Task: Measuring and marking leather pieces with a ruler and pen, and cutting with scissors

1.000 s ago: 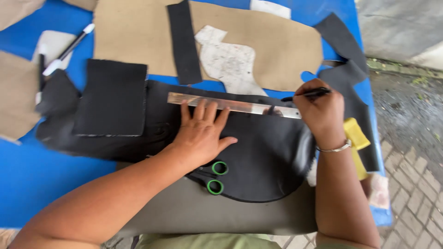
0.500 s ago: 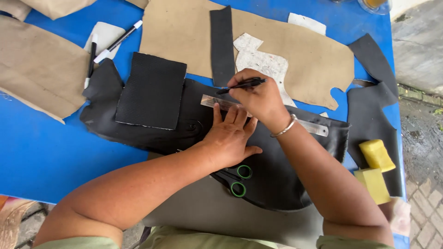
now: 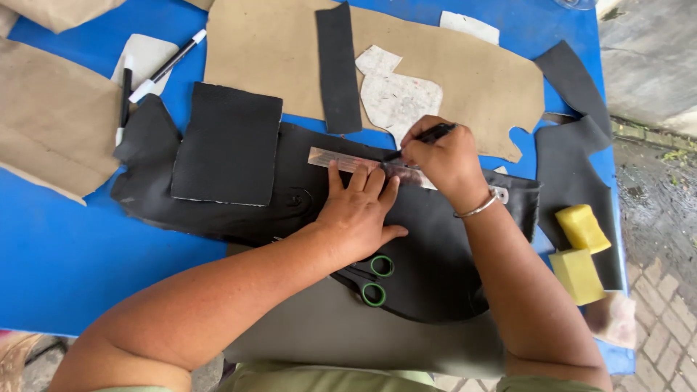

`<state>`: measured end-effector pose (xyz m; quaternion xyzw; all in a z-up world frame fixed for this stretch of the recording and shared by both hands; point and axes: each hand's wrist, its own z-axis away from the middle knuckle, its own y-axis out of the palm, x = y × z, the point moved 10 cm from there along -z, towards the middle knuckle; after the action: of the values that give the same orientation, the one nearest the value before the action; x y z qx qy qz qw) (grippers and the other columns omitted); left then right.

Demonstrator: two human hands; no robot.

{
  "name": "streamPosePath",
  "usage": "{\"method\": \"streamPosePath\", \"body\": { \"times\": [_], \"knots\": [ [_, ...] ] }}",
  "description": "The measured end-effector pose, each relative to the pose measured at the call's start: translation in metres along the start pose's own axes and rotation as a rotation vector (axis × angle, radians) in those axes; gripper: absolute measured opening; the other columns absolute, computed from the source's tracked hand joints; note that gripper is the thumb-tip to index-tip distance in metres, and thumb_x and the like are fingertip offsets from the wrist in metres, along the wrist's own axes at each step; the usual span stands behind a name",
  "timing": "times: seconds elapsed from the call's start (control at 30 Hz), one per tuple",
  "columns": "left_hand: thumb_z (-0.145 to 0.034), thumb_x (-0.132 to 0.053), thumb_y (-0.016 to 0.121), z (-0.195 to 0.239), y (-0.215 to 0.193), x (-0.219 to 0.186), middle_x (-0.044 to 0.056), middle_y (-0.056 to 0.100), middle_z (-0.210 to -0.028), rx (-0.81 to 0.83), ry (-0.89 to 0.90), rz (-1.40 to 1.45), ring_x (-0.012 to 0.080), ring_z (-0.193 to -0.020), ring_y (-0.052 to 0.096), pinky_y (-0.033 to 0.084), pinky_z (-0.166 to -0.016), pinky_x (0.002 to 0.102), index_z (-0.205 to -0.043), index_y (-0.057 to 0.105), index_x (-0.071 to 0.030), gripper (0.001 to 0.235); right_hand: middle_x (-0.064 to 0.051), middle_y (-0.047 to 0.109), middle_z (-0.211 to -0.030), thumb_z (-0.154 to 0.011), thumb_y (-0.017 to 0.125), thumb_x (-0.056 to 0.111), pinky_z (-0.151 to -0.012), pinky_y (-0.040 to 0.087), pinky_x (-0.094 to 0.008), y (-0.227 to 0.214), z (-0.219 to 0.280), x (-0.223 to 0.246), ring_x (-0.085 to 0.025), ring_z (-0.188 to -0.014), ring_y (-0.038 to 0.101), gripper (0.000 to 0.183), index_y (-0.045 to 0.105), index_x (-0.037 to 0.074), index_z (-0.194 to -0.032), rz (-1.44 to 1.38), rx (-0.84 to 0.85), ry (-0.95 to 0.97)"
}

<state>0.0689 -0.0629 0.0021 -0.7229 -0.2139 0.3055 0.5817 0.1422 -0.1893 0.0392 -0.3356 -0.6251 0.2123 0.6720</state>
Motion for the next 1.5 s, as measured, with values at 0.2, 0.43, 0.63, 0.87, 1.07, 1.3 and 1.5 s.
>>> {"method": "streamPosePath", "body": {
  "times": [0.2,0.43,0.63,0.87,1.07,1.3,1.5],
  "knots": [
    [-0.086,-0.071,0.058,0.000,0.000,-0.001,0.019,0.049,-0.132,0.012,0.002,-0.019,0.0408,-0.130,0.040,0.023,-0.103,0.085,-0.145,0.056,-0.011,0.084,-0.004,0.068,-0.059,-0.070,0.072,0.017,-0.065,0.053,-0.029,-0.010,0.006,-0.011,-0.020,-0.066,0.071,0.010,0.076,0.021,-0.078,-0.067,-0.019,-0.012],
    [-0.088,-0.068,0.059,-0.002,0.001,-0.001,0.019,0.046,-0.132,0.089,-0.002,-0.013,0.0411,-0.131,0.037,0.023,-0.103,0.084,-0.147,0.054,-0.009,0.083,-0.004,0.067,-0.058,-0.069,0.069,0.014,-0.067,0.053,-0.028,-0.045,0.023,-0.035,-0.020,-0.064,0.070,0.012,0.074,0.020,-0.078,0.007,-0.107,0.015],
    [-0.089,-0.068,0.057,0.001,0.001,-0.003,0.017,0.044,-0.132,0.091,-0.006,-0.027,0.0405,-0.132,0.035,0.022,-0.104,0.084,-0.148,0.052,-0.010,0.084,-0.010,0.070,-0.070,-0.070,0.074,0.017,-0.071,0.052,-0.034,-0.061,0.034,-0.053,-0.027,-0.078,0.072,0.011,0.075,0.022,-0.080,0.060,-0.174,-0.038],
    [-0.091,-0.067,0.053,-0.002,0.004,-0.002,0.018,0.044,-0.134,0.141,-0.024,-0.043,0.0415,-0.137,0.034,0.020,-0.106,0.083,-0.152,0.046,-0.011,0.083,-0.009,0.068,-0.069,-0.072,0.070,0.016,-0.068,0.052,-0.038,-0.084,0.045,-0.068,-0.030,-0.074,0.069,0.012,0.075,0.024,-0.080,0.111,-0.264,-0.003],
    [-0.089,-0.068,0.056,-0.004,0.001,-0.001,0.018,0.043,-0.139,0.143,-0.035,-0.056,0.0412,-0.137,0.033,0.020,-0.107,0.081,-0.152,0.045,-0.012,0.085,-0.014,0.067,-0.072,-0.074,0.069,0.018,-0.069,0.050,-0.041,-0.099,0.043,-0.082,-0.033,-0.075,0.067,0.008,0.074,0.020,-0.080,0.101,-0.257,-0.035],
    [-0.087,-0.069,0.057,-0.003,0.005,-0.002,0.017,0.042,-0.138,0.106,-0.026,-0.092,0.0402,-0.136,0.033,0.022,-0.106,0.080,-0.151,0.047,-0.015,0.084,-0.007,0.065,-0.069,-0.071,0.073,0.020,-0.065,0.051,-0.035,-0.100,0.046,-0.088,-0.028,-0.072,0.067,0.009,0.073,0.025,-0.079,0.090,-0.264,-0.004],
    [-0.088,-0.069,0.056,-0.003,0.005,-0.002,0.018,0.041,-0.137,0.090,-0.011,-0.094,0.0405,-0.135,0.033,0.024,-0.105,0.081,-0.150,0.048,-0.013,0.084,-0.016,0.065,-0.070,-0.080,0.068,0.018,-0.070,0.053,-0.049,-0.124,0.047,-0.115,-0.043,-0.076,0.067,0.002,0.069,0.016,-0.081,0.387,-0.305,0.034]
  ]
}}
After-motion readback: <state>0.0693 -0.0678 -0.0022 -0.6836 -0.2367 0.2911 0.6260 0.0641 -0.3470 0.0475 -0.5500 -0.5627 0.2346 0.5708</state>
